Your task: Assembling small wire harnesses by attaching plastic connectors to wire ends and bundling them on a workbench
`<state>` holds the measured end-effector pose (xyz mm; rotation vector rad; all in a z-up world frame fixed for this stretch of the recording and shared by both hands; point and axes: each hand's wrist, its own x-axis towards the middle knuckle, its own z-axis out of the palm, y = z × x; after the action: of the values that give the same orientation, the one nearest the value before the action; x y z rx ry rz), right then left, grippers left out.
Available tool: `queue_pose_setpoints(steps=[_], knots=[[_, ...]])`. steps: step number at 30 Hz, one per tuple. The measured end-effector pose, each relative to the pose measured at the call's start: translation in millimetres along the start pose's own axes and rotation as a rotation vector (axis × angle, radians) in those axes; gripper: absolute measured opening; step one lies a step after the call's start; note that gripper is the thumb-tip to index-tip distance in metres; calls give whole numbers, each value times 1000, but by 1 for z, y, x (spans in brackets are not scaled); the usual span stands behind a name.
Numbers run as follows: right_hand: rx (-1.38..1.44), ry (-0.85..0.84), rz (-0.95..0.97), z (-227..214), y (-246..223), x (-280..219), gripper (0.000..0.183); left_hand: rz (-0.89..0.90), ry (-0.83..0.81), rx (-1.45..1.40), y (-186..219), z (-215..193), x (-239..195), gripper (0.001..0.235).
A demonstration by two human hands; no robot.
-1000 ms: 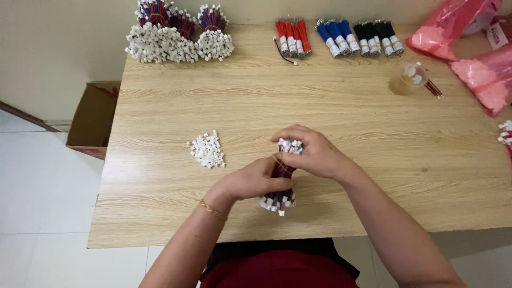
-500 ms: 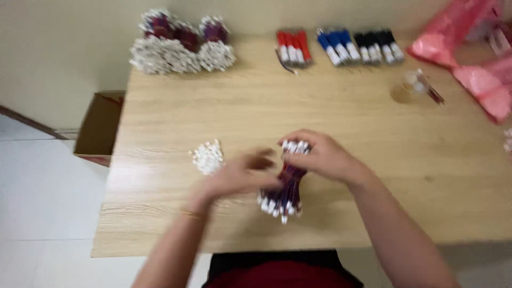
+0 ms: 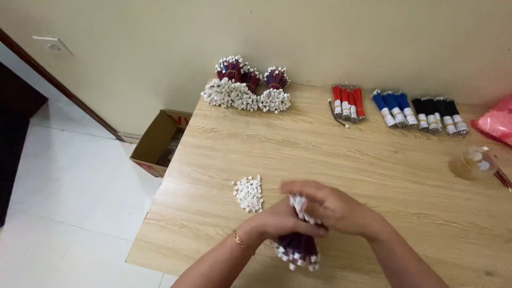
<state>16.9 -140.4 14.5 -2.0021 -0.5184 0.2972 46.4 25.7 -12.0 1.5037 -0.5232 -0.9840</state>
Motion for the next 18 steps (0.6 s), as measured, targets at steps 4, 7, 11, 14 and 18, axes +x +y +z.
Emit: queue_pose_setpoints(steps=[4,7,11,14,18], knots=[[117,377,328,-20,28,4,60,-94,144,-597,-15,-26,31,43],[918,503,207,-5,45,27,41,-11,325,-695,2,-55,62,54],[509,462,270,4,60,71,64,-37,374,-464,32,-65,66,69],[668,447,383,-3,49,92,51,-7,373,-98,51,-84,43,78],[794,411,582,-34,69,131,67,33,465,318,15,-158,35,71]])
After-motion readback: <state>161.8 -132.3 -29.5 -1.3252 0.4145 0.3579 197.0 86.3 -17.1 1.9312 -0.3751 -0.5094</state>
